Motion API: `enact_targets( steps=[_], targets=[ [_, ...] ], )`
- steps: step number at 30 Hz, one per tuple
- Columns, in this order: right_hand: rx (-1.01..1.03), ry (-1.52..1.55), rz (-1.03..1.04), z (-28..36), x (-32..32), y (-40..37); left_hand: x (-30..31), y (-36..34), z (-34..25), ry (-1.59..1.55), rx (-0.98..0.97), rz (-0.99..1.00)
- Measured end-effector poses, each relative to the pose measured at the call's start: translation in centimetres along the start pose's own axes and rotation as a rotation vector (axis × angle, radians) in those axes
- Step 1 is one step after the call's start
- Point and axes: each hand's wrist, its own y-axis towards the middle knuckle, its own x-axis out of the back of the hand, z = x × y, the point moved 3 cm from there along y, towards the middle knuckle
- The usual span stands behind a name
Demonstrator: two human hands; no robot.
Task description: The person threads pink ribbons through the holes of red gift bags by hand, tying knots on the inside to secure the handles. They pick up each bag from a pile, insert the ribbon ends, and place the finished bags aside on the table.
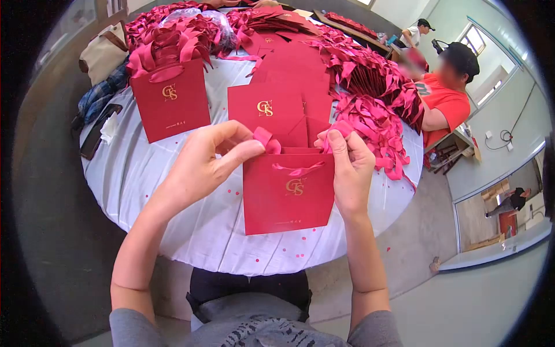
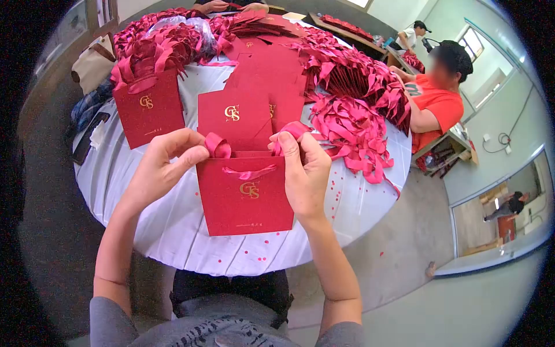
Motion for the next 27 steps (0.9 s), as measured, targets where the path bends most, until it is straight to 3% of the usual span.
enact_targets(
  steps=[5, 7, 8, 11, 14, 27],
  targets=[
    [0.034, -0.097, -0.023, 0.1, -0.1, -0.3, -1.2, 0.8, -1.4, 0.120, 0.083, 0.150],
    [0.056, -0.107, -0.041, 0.0, 0.0, -0.5, -2.1, 1.2, -0.4, -0.242, 0.171, 0.159],
    [0.067, -0.093, -0.039, -0.2, 0.0, -0.5, -2.3, 1.4, -0.5, -0.241, 0.172, 0.161],
    [0.089, -0.083, -0.035, -0.5, 0.0, -0.6, -2.9, 2.1, -0.2, -0.636, 0.262, 0.132],
    [0.086, -0.070, -0.028, -0.5, 0.0, -0.8, -2.5, 2.9, -0.5, -0.709, 0.289, 0.244],
    [0.136, -0.180, 0.008, -1.2, -0.7, -1.1, -1.2, 4.6, 0.6, -0.928, 0.282, 0.239]
  ],
)
